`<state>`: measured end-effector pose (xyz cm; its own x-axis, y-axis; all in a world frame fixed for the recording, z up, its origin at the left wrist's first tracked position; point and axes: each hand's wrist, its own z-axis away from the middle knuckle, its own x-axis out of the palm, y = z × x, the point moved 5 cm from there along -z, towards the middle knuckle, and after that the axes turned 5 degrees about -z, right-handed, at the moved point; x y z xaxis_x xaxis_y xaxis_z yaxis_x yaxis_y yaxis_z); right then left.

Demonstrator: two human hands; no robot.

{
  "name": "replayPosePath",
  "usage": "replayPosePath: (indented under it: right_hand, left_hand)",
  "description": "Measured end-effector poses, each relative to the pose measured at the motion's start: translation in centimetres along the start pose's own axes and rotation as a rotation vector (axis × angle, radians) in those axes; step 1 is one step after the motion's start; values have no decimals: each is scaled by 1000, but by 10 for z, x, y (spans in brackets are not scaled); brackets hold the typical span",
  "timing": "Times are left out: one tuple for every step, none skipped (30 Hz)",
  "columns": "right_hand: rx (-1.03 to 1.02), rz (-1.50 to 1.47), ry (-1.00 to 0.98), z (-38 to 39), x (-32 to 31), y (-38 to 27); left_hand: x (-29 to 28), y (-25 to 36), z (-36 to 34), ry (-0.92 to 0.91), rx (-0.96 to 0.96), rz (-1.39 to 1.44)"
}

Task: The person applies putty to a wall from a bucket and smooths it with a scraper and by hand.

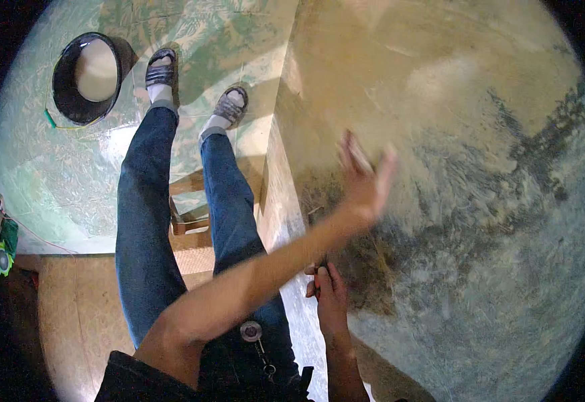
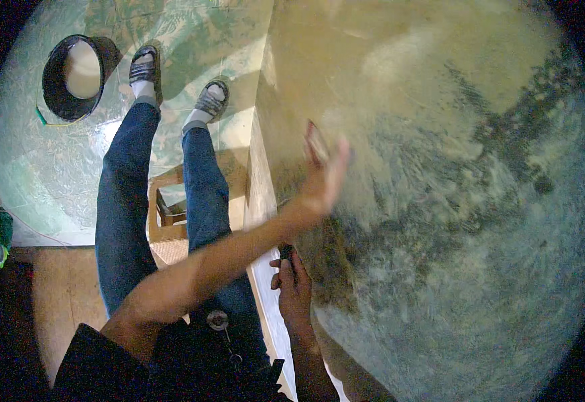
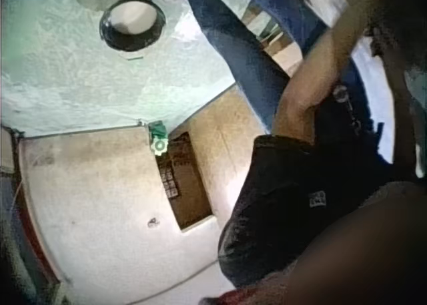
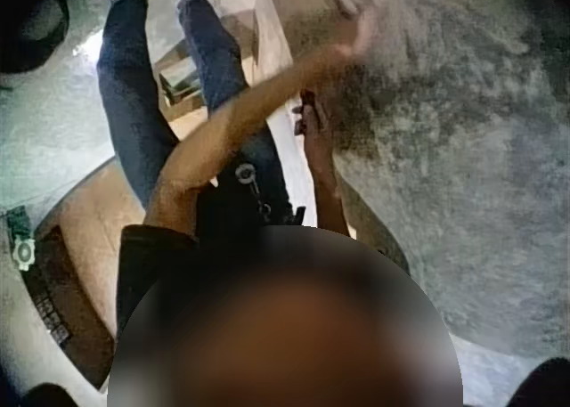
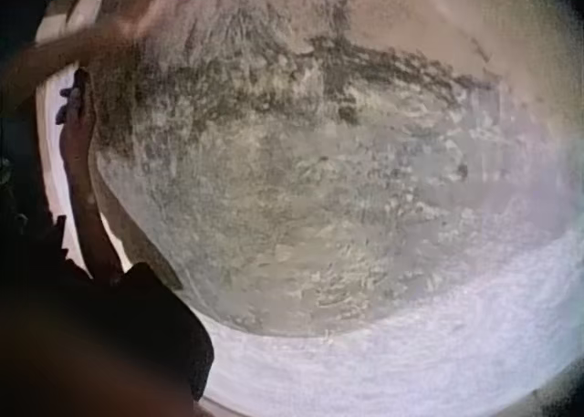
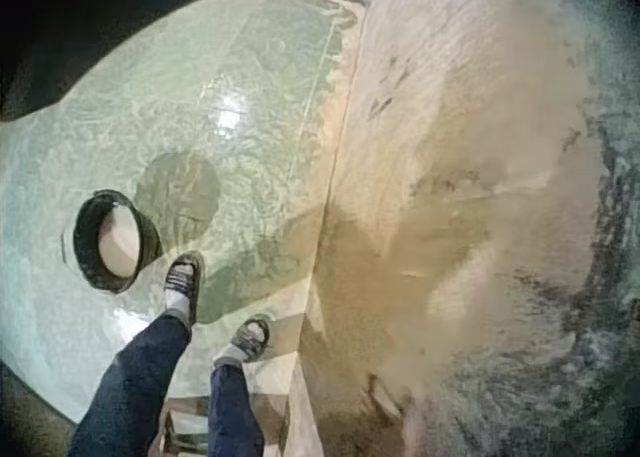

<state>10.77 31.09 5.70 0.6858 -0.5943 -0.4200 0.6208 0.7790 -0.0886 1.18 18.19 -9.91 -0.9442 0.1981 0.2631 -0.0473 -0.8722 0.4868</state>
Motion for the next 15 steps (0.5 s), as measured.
replayPosePath:
  right_hand:
    - [-5, 102, -26, -6, -30, 19]
    - [-3, 105, -13, -6, -31, 14]
    - [-53, 141, -10, -6, -16, 0]
    - [-114, 193, 17, -2, -9, -20]
    - [-111, 181, 20, -1, 2, -27]
    - [-103, 181, 21, -6, -1, -24]
    - [-31, 169, -35, -6, 2, -16]
    - [27, 164, -74, -9, 0, -14]
    - [-15, 87, -36, -6, 15, -26]
    - [-22, 94, -49, -6, 15, -24]
    - [-67, 116, -52, -6, 3, -20]
    - [-110, 138, -59, -8, -7, -15]
    - [-295, 338, -32, -9, 3, -30]
    - [75, -31, 85, -2, -4, -25]
    - [39, -39, 62, 1, 3, -36]
  left_hand:
    - [20, 25, 54, -189, 372, -412]
    - [26, 51, 83, -215, 252, -273]
    - [24, 70, 93, -220, 141, -150]
    - [26, 76, 88, -218, 147, -127]
    - [19, 70, 79, -210, 170, -125]
    - [12, 63, 66, -204, 195, -122]
    - [2, 37, 44, -263, 469, -679]
    - [2, 38, 36, -259, 467, -672]
    - [-6, 36, 25, -224, 338, -532]
    - [-13, 38, 17, -186, 216, -389]
    - [-9, 36, 11, -161, 98, -227]
    - [7, 50, 47, -182, 246, -174]
    - [16, 71, 87, -197, 395, -136]
    - [19, 74, 96, -190, 405, -137]
    - [20, 84, 105, -273, 383, -201]
